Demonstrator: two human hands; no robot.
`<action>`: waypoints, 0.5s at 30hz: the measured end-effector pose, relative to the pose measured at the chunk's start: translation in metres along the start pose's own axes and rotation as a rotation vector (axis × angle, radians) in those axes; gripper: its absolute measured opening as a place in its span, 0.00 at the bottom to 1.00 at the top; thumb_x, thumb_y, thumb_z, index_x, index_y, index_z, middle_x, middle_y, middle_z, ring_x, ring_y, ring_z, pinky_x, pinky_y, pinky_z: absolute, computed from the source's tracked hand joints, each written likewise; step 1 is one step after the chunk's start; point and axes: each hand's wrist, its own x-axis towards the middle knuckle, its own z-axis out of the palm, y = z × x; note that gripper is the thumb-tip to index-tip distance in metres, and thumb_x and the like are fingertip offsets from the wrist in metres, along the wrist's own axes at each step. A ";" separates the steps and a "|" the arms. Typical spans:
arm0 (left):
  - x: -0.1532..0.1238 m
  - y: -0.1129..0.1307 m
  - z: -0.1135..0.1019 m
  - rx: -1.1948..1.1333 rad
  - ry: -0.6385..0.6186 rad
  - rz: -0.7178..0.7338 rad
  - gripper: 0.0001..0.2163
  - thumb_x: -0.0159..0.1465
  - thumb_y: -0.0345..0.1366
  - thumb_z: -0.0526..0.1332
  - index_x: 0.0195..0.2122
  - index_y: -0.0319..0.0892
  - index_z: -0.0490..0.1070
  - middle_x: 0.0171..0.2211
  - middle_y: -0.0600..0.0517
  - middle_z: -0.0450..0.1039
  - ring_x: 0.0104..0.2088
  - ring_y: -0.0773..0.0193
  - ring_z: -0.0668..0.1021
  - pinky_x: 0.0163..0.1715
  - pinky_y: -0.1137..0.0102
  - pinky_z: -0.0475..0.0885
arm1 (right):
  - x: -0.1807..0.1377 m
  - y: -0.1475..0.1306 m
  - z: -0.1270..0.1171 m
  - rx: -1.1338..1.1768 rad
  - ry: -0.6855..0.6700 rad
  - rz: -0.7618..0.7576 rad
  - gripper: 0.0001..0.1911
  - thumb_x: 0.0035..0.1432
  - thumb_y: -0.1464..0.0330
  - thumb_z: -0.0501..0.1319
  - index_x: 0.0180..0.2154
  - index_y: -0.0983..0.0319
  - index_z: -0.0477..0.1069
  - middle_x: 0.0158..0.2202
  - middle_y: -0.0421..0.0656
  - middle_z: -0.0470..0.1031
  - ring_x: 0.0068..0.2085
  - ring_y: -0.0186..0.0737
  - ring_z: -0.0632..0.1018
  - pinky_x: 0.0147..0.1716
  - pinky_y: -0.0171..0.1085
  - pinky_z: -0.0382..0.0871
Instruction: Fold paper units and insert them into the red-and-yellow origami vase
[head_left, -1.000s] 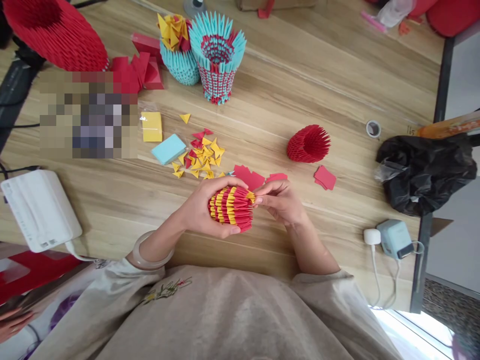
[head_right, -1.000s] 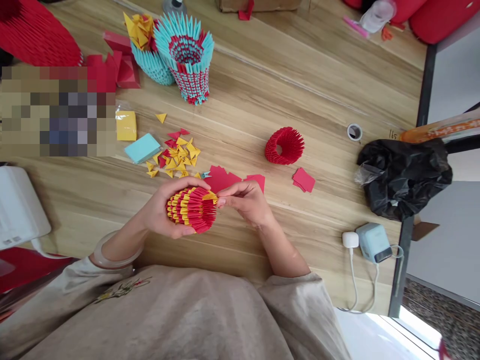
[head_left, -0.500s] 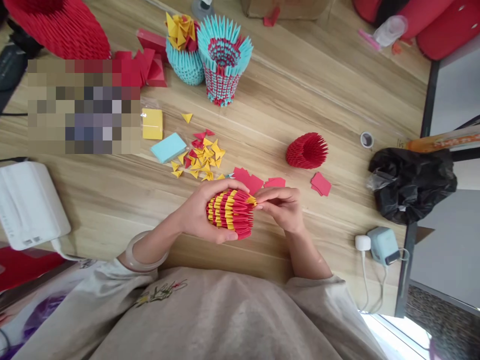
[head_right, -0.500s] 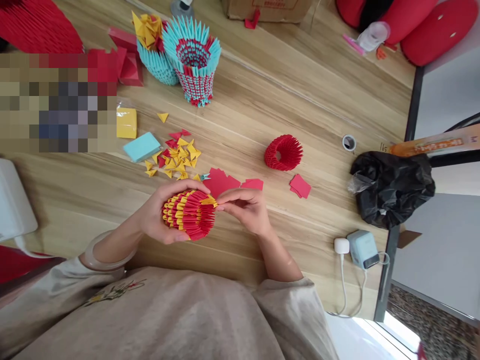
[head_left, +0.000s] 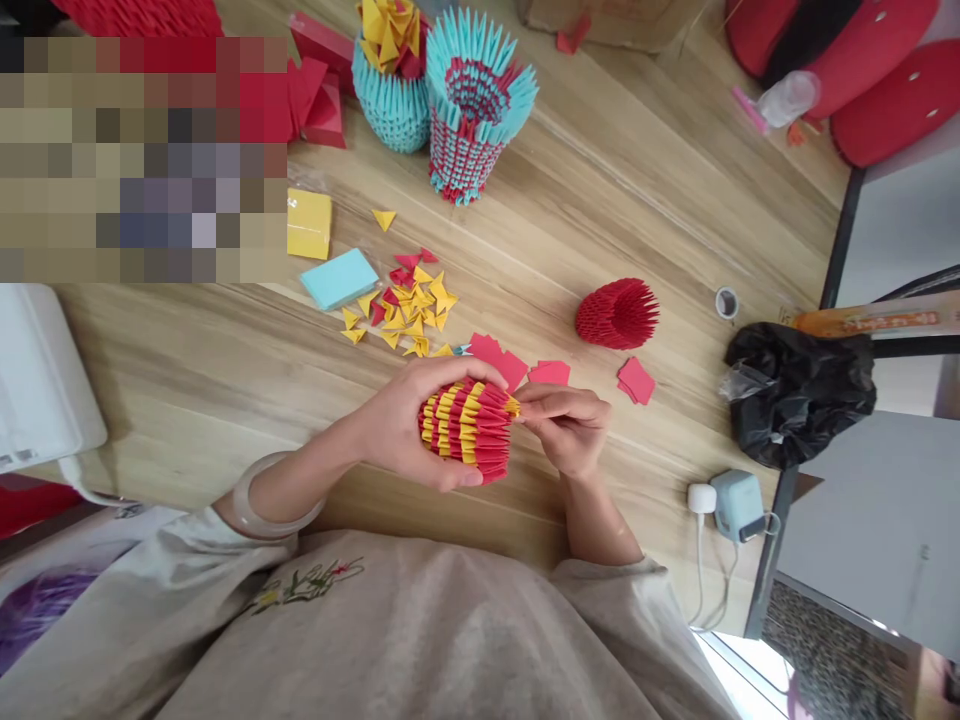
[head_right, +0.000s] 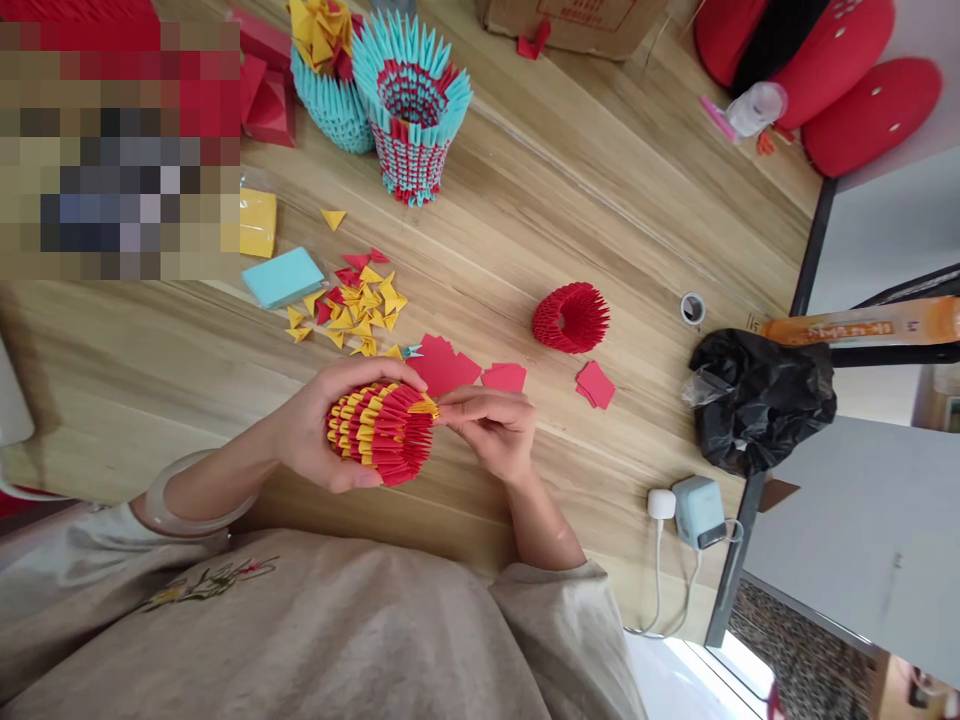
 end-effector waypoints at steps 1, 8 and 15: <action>0.000 0.000 0.000 -0.008 0.002 0.004 0.29 0.41 0.46 0.72 0.45 0.42 0.69 0.35 0.51 0.76 0.32 0.61 0.77 0.34 0.68 0.72 | 0.000 -0.002 -0.001 -0.014 0.002 0.025 0.03 0.48 0.69 0.70 0.27 0.54 0.81 0.30 0.43 0.82 0.29 0.39 0.80 0.28 0.37 0.74; 0.002 0.002 0.000 0.012 0.025 -0.020 0.28 0.41 0.44 0.71 0.44 0.41 0.69 0.35 0.50 0.75 0.32 0.61 0.76 0.32 0.68 0.72 | 0.007 -0.009 -0.002 0.219 -0.082 0.260 0.05 0.46 0.70 0.71 0.29 0.55 0.81 0.32 0.43 0.82 0.31 0.38 0.81 0.33 0.37 0.77; 0.002 0.002 -0.001 0.087 -0.042 -0.017 0.27 0.43 0.42 0.70 0.45 0.42 0.68 0.37 0.50 0.74 0.35 0.60 0.76 0.35 0.68 0.71 | 0.013 -0.008 0.004 0.504 -0.026 0.585 0.09 0.34 0.71 0.76 0.21 0.60 0.78 0.22 0.40 0.80 0.21 0.30 0.78 0.24 0.28 0.74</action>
